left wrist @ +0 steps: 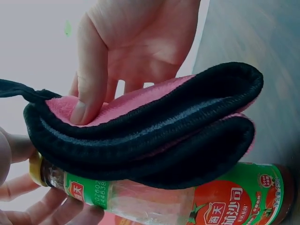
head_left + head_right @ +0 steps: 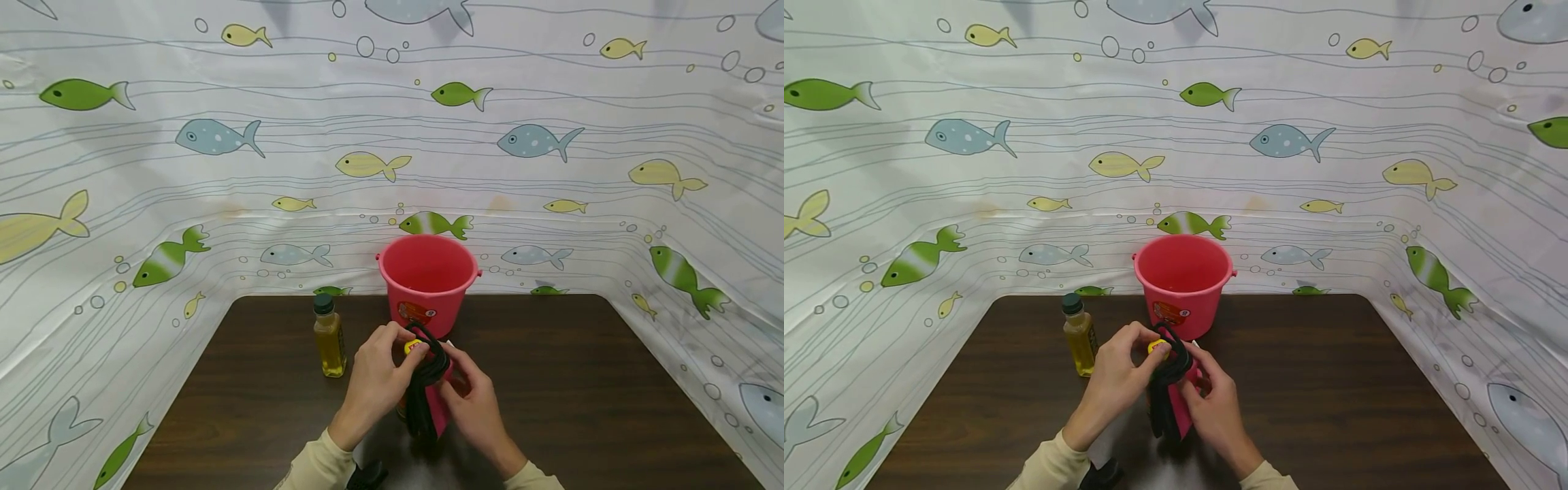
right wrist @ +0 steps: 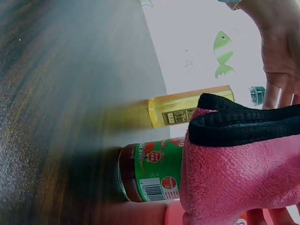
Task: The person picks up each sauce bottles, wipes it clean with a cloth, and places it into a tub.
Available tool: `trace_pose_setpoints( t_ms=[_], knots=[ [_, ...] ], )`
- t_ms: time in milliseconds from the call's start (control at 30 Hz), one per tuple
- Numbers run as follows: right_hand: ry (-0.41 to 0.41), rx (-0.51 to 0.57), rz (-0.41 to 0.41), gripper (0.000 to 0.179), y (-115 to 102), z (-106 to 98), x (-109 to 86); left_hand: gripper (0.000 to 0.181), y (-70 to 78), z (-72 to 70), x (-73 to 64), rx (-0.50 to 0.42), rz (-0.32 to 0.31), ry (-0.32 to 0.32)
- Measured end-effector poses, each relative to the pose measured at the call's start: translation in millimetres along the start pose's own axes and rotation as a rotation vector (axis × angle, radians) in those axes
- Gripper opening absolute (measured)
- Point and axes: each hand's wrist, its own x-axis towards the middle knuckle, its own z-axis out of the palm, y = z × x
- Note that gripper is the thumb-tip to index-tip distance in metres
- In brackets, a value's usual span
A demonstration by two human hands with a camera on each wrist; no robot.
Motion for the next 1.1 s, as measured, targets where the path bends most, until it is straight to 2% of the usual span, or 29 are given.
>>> trace_pose_setpoints(
  t_ms=[233,433,667,967,1100],
  knots=[
    [-0.029,-0.027,0.003,0.052,0.8,3.7,-1.1,0.012,-0.1,-0.5,-1.8,-0.021,0.018,-0.003],
    [-0.053,-0.069,-0.017,0.063,1.9,12.3,0.7,0.006,-2.4,-5.9,-1.5,-0.029,0.047,0.006],
    [-0.054,-0.114,-0.028,0.068,0.2,14.2,0.9,0.007,-2.9,-7.3,1.1,-0.065,0.033,-0.042],
    [-0.052,-0.226,-0.122,0.073,10.2,15.6,-3.3,0.006,-4.6,-10.6,2.8,-0.095,0.012,-0.092],
    [-0.067,-0.212,-0.099,0.072,15.1,14.8,-4.4,0.006,-4.3,-11.1,3.2,-0.106,0.007,-0.102]
  ],
)
